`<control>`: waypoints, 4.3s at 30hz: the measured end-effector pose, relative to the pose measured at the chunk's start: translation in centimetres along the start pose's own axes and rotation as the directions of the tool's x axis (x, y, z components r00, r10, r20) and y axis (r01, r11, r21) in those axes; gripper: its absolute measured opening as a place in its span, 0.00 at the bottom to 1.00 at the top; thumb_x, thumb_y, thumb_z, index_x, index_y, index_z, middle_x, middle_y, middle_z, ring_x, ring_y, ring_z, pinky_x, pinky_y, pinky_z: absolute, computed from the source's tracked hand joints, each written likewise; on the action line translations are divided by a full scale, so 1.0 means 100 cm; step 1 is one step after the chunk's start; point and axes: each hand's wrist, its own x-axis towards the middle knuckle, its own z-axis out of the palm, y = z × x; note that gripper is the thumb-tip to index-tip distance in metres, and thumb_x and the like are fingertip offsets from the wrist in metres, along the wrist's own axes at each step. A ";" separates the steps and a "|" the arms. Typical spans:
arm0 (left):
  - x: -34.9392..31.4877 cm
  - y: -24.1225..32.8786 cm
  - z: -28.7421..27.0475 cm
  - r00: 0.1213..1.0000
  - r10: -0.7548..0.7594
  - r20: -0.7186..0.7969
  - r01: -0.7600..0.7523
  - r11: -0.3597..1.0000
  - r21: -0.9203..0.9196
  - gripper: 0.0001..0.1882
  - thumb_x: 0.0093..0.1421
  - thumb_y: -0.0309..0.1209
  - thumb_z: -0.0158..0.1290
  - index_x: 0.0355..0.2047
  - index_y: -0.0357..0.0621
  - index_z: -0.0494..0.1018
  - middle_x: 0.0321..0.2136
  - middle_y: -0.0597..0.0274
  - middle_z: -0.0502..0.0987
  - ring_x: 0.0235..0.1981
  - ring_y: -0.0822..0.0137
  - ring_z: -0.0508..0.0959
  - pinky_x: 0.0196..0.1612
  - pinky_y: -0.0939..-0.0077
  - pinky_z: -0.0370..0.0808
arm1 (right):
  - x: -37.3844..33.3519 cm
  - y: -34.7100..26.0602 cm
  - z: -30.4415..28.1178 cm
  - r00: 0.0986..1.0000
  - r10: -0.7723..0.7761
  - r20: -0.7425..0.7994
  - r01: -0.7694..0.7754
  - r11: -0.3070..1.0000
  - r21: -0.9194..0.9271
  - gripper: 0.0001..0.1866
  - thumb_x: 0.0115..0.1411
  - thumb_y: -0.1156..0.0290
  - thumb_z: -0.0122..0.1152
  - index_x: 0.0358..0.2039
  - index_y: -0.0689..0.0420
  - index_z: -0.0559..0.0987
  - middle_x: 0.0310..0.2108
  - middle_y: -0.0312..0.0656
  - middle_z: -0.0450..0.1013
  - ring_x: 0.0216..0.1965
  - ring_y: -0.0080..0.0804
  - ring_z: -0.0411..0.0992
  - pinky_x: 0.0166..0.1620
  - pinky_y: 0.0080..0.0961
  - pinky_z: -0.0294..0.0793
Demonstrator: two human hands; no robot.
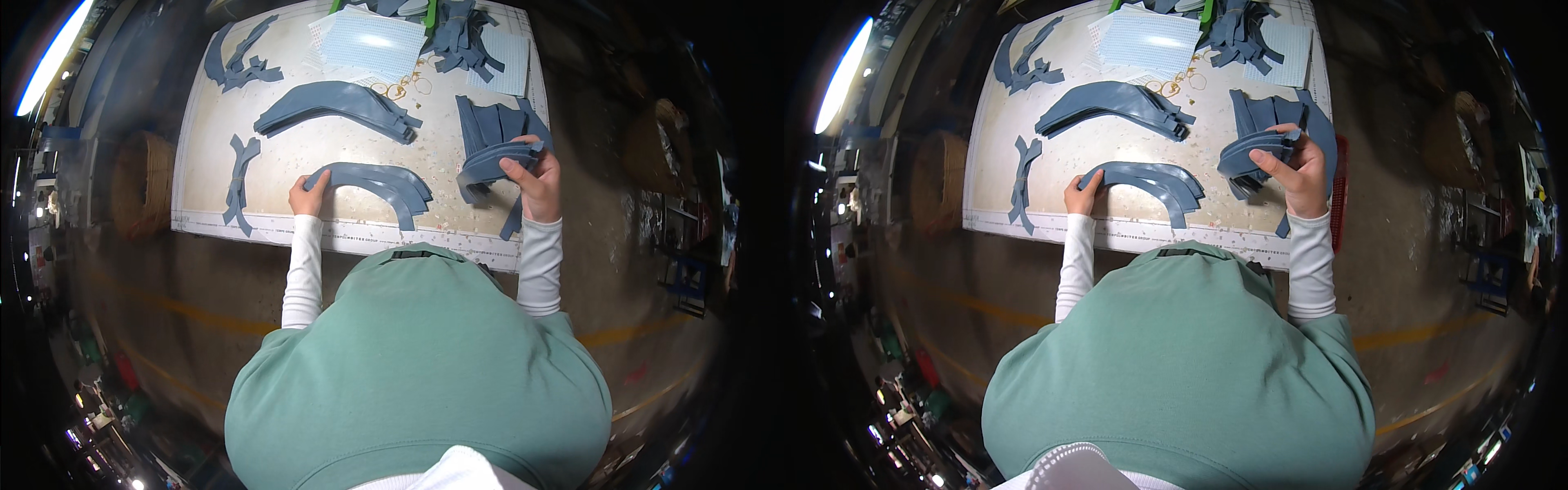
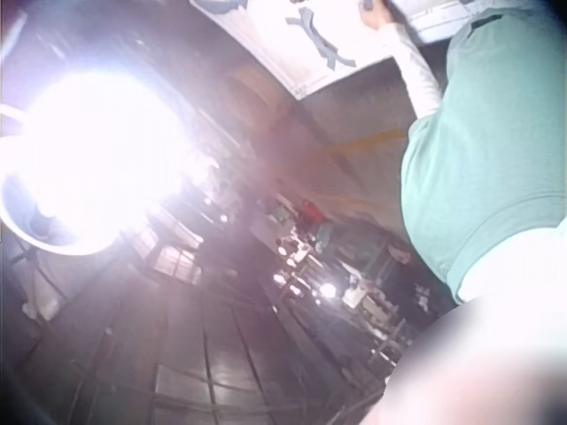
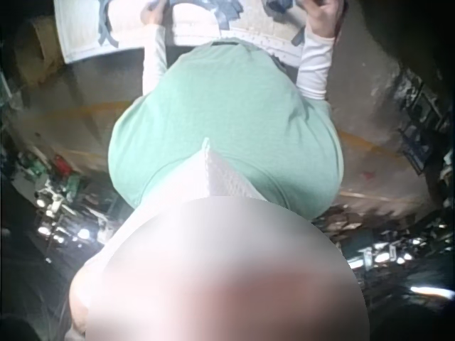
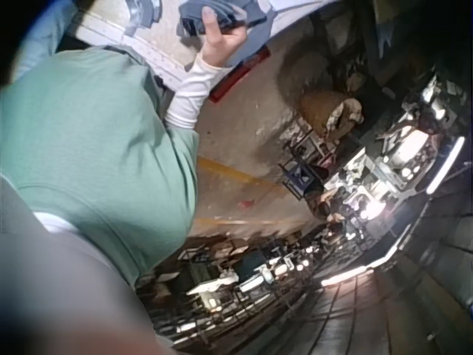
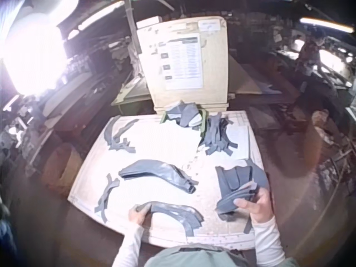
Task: The person assembles gray plastic components on a white worktable, repeatedly picking up pieces, aligning them, and pressing them together. They occasionally place a small white grid sheet between parts and adjust the arrangement of assembled sections.
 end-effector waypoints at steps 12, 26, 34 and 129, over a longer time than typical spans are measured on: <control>-0.069 0.111 0.002 0.462 0.091 0.882 0.444 0.838 -0.319 0.35 0.65 0.59 0.33 0.48 0.38 0.72 0.35 0.57 0.79 0.37 0.67 0.79 0.36 0.77 0.77 | -0.001 0.018 0.090 0.771 -0.520 0.368 0.637 0.613 -0.467 0.20 0.39 0.80 0.70 0.36 0.56 0.77 0.35 0.40 0.77 0.34 0.33 0.78 0.38 0.24 0.77; -0.058 0.154 -0.031 0.327 0.133 0.936 0.039 0.987 -0.154 0.15 0.66 0.40 0.48 0.45 0.42 0.66 0.18 0.73 0.62 0.16 0.80 0.61 0.18 0.84 0.59 | 0.032 0.044 0.101 0.678 -0.376 0.632 0.724 0.490 -0.485 0.31 0.39 0.65 0.71 0.48 0.55 0.75 0.52 0.42 0.69 0.53 0.43 0.67 0.54 0.37 0.67; -0.044 0.102 -0.047 0.263 0.065 0.963 0.062 0.995 -0.084 0.16 0.65 0.37 0.49 0.46 0.37 0.67 0.23 0.65 0.74 0.21 0.77 0.74 0.28 0.85 0.72 | 0.027 0.087 0.082 0.689 0.222 0.691 0.401 0.677 -0.617 0.18 0.46 0.65 0.63 0.38 0.58 0.77 0.24 0.49 0.75 0.27 0.46 0.76 0.34 0.33 0.73; -0.068 -0.009 -0.040 0.824 0.355 0.442 -0.566 0.558 0.607 0.19 0.43 0.33 0.60 0.34 0.39 0.68 0.31 0.48 0.75 0.36 0.47 0.75 0.41 0.59 0.72 | -0.034 0.165 0.117 0.738 0.485 0.469 0.414 0.223 -0.882 0.18 0.42 0.71 0.65 0.35 0.64 0.73 0.35 0.49 0.72 0.40 0.47 0.72 0.45 0.39 0.74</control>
